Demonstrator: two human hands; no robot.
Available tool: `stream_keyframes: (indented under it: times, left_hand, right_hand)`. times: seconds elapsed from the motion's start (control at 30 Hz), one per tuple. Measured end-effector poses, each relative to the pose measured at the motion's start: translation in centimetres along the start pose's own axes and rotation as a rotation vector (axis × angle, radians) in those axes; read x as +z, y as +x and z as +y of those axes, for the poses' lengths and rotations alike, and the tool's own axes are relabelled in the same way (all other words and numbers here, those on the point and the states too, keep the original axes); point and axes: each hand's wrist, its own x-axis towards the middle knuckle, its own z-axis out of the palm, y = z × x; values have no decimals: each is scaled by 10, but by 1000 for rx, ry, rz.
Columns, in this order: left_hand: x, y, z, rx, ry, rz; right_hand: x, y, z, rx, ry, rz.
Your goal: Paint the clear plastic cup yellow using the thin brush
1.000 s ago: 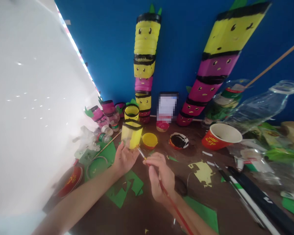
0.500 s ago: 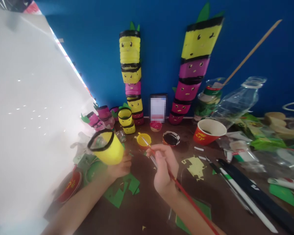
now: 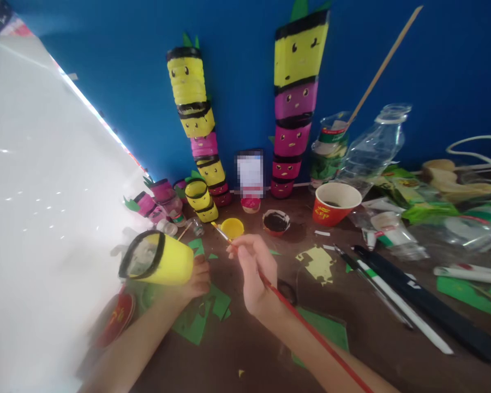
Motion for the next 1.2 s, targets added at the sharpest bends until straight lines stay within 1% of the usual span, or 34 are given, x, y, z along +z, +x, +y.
stream_keyframes:
  times: [0.1,0.33,0.53,0.7,0.77,0.9,1.0,1.1,1.2]
  left_hand:
    - [5,0,0,-106,-19,-51]
    - [12,0,0,-125,51,-70]
    - [15,3,1,-15,83,-101]
    - [18,7,-1,115,62,-161]
    - [18,7,-2,143,42,-171]
    - [20,9,-4,163,-21,-174]
    - [19,12,-4,193,-35,-140]
    - [16,14,-5,222,-28,-103]
    - [13,16,-6,250,-70,-126]
  right_hand:
    - [0,0,0,8,-2,-15]
    - [-1,0,1,5,-21,-26]
    - [0,3,1,12,-18,-11]
    - [-2,3,5,77,-15,0]
    - [-2,2,8,94,-11,2]
    - [-1,4,9,79,-40,12]
    - [-1,7,6,52,-73,34]
    - [-2,11,6,39,-114,77]
    - [-7,15,13,63,-106,129]
